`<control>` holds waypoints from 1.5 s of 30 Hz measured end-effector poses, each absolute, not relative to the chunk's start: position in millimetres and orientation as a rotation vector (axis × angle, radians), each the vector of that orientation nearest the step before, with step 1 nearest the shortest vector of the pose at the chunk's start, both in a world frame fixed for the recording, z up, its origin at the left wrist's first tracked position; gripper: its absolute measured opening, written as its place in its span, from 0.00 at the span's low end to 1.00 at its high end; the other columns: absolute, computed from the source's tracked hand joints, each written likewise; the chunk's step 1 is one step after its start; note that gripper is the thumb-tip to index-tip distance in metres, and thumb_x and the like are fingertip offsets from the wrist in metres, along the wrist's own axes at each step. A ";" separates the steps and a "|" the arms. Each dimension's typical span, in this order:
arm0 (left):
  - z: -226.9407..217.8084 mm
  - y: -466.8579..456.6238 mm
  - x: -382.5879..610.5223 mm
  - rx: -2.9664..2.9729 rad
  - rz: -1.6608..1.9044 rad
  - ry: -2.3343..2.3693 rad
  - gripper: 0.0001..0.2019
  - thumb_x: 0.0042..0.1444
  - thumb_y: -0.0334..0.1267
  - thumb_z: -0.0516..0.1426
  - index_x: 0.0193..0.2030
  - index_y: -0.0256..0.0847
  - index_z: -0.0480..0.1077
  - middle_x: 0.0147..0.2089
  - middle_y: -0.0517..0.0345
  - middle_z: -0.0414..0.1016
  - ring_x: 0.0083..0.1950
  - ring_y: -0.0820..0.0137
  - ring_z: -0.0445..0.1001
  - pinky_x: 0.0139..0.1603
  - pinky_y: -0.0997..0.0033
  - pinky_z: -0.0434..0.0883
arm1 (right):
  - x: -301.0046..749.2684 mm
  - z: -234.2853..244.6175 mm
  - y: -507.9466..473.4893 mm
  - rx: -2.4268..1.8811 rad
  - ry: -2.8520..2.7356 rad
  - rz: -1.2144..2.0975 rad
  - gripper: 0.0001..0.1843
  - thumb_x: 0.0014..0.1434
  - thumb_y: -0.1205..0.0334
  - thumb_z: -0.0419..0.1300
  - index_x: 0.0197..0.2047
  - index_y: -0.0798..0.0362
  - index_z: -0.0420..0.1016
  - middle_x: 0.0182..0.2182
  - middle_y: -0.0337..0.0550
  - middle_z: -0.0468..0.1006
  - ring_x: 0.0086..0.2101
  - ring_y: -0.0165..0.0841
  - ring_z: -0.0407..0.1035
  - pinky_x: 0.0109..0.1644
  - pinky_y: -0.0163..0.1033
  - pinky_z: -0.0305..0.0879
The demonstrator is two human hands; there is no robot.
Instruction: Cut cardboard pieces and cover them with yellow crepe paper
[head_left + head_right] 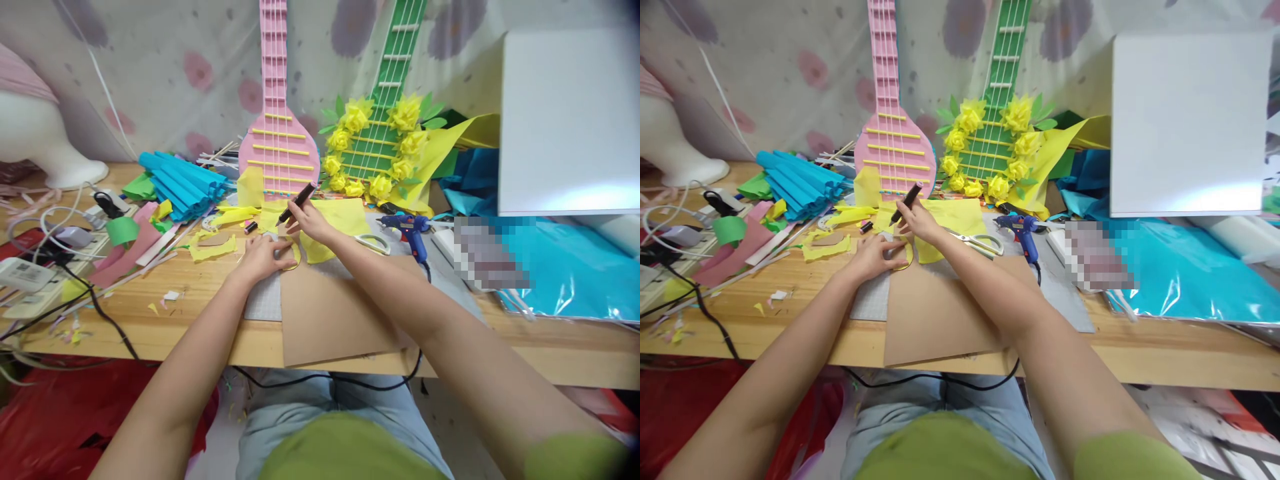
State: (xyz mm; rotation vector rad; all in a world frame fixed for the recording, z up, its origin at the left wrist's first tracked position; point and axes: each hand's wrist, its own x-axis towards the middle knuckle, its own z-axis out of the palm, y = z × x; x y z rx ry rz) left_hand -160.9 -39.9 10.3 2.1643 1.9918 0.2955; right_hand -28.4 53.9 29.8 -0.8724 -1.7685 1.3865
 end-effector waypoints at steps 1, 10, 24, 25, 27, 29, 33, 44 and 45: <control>10.2 -39.9 -160.7 2.160 0.300 1.995 0.27 0.46 0.60 0.56 0.53 0.54 0.69 0.39 0.52 0.66 0.49 0.56 0.62 0.50 0.58 0.53 | -28.9 28.8 51.8 -0.879 -1.679 1.479 0.10 0.60 0.53 0.48 0.40 0.50 0.53 0.27 0.35 0.65 0.24 0.25 0.66 0.28 0.35 0.70; 9.3 -39.9 -160.3 2.141 0.311 1.998 0.27 0.46 0.58 0.56 0.54 0.56 0.67 0.41 0.53 0.67 0.50 0.57 0.61 0.52 0.59 0.52 | -16.8 25.2 52.3 -0.834 -1.262 1.877 0.10 0.57 0.56 0.54 0.35 0.51 0.55 0.24 0.32 0.60 0.27 0.24 0.62 0.35 0.43 0.73; 9.0 -39.8 -161.0 2.189 0.295 2.014 0.28 0.46 0.61 0.54 0.52 0.53 0.70 0.38 0.53 0.67 0.47 0.58 0.63 0.47 0.60 0.55 | 3.3 30.3 32.0 -0.880 -2.252 1.074 0.16 0.57 0.52 0.51 0.44 0.54 0.58 0.29 0.41 0.68 0.27 0.32 0.67 0.35 0.42 0.67; 8.9 -39.7 -161.1 2.192 0.290 2.018 0.28 0.46 0.61 0.54 0.51 0.53 0.70 0.38 0.53 0.67 0.47 0.58 0.63 0.47 0.61 0.55 | 2.1 28.2 32.5 -0.883 -2.270 1.041 0.17 0.58 0.51 0.50 0.45 0.54 0.57 0.29 0.41 0.69 0.28 0.33 0.67 0.36 0.42 0.67; 9.0 -39.6 -161.2 2.193 0.277 2.024 0.27 0.46 0.61 0.54 0.51 0.53 0.70 0.39 0.53 0.67 0.47 0.58 0.62 0.47 0.61 0.55 | 0.0 24.9 34.5 -0.894 -2.301 0.985 0.18 0.59 0.50 0.48 0.46 0.55 0.56 0.30 0.42 0.70 0.30 0.34 0.68 0.37 0.42 0.66; 9.2 -39.6 -161.1 2.193 0.268 2.026 0.27 0.46 0.61 0.54 0.52 0.53 0.70 0.39 0.53 0.67 0.47 0.58 0.62 0.47 0.61 0.55 | -1.3 23.2 36.5 -0.918 -2.336 0.927 0.19 0.59 0.49 0.47 0.45 0.55 0.56 0.30 0.43 0.70 0.30 0.35 0.68 0.37 0.42 0.65; 9.8 -39.9 -160.8 2.209 0.268 2.017 0.27 0.47 0.61 0.54 0.52 0.52 0.70 0.38 0.52 0.67 0.47 0.57 0.63 0.47 0.60 0.55 | -2.4 23.3 37.3 -0.933 -2.391 0.839 0.19 0.59 0.48 0.47 0.46 0.55 0.56 0.32 0.45 0.71 0.32 0.37 0.68 0.38 0.41 0.64; 8.9 -39.9 -161.7 2.205 0.292 1.990 0.25 0.46 0.59 0.55 0.49 0.51 0.71 0.37 0.53 0.67 0.47 0.57 0.63 0.47 0.59 0.55 | -8.3 30.1 36.2 -0.908 -2.466 0.767 0.18 0.59 0.51 0.48 0.46 0.54 0.56 0.33 0.46 0.72 0.31 0.37 0.67 0.36 0.41 0.62; 9.1 -39.8 -161.7 2.203 0.295 1.988 0.24 0.46 0.59 0.55 0.48 0.51 0.71 0.37 0.53 0.67 0.47 0.57 0.63 0.47 0.59 0.55 | -9.4 31.4 36.1 -0.894 -2.482 0.746 0.17 0.59 0.51 0.48 0.46 0.54 0.56 0.32 0.46 0.72 0.31 0.37 0.67 0.35 0.40 0.62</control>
